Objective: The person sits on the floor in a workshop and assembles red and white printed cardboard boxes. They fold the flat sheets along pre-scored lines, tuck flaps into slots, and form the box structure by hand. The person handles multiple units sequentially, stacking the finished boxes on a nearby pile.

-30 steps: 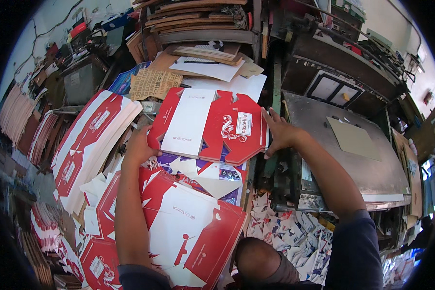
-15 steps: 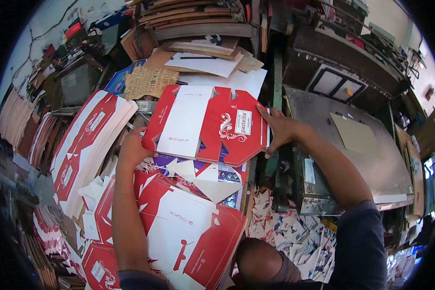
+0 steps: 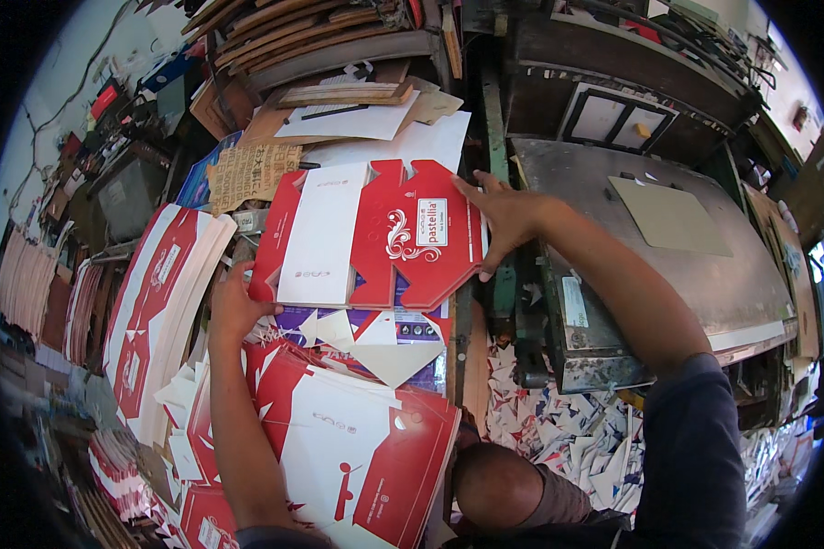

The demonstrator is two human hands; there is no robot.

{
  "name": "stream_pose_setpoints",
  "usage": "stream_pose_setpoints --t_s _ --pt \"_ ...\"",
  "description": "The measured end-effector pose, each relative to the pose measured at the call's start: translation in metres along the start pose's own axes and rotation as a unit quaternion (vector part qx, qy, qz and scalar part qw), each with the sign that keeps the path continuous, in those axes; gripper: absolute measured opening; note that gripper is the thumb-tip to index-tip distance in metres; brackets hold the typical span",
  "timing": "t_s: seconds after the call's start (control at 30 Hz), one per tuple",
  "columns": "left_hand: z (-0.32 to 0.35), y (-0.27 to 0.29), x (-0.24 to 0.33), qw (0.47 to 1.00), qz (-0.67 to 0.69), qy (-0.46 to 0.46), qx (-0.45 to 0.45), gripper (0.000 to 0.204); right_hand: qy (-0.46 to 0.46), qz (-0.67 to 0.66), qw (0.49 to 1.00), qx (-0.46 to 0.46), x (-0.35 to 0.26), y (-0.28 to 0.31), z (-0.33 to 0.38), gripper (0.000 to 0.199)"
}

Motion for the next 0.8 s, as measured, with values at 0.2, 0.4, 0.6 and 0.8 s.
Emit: stream_pose_setpoints --t_s 0.2,0.4,0.6,0.8 --pt "0.000 -0.002 -0.002 1.000 -0.004 0.011 -0.009 0.088 0.005 0.022 1.000 -0.022 -0.003 -0.010 -0.007 0.157" --pt "0.004 0.001 0.005 0.999 -0.039 0.009 0.001 0.079 0.018 0.030 0.999 -0.022 -0.004 -0.016 -0.004 0.145" --pt "0.003 -0.001 0.004 0.999 -0.027 -0.011 0.013 0.080 0.012 -0.012 0.999 -0.029 -0.003 -0.011 -0.002 0.160" --pt "0.001 -0.003 0.000 1.000 -0.007 0.002 -0.011 0.083 0.014 -0.232 0.971 -0.047 0.013 -0.007 -0.012 0.171"
Point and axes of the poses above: each hand's wrist, its own z-axis away from the middle knuckle, its own y-axis out of the back of the hand, x = y × z, the point moved 9 cm from there along -z, towards the middle knuckle, and after that the axes turned 10 degrees about -z, right-handed, at the moved point
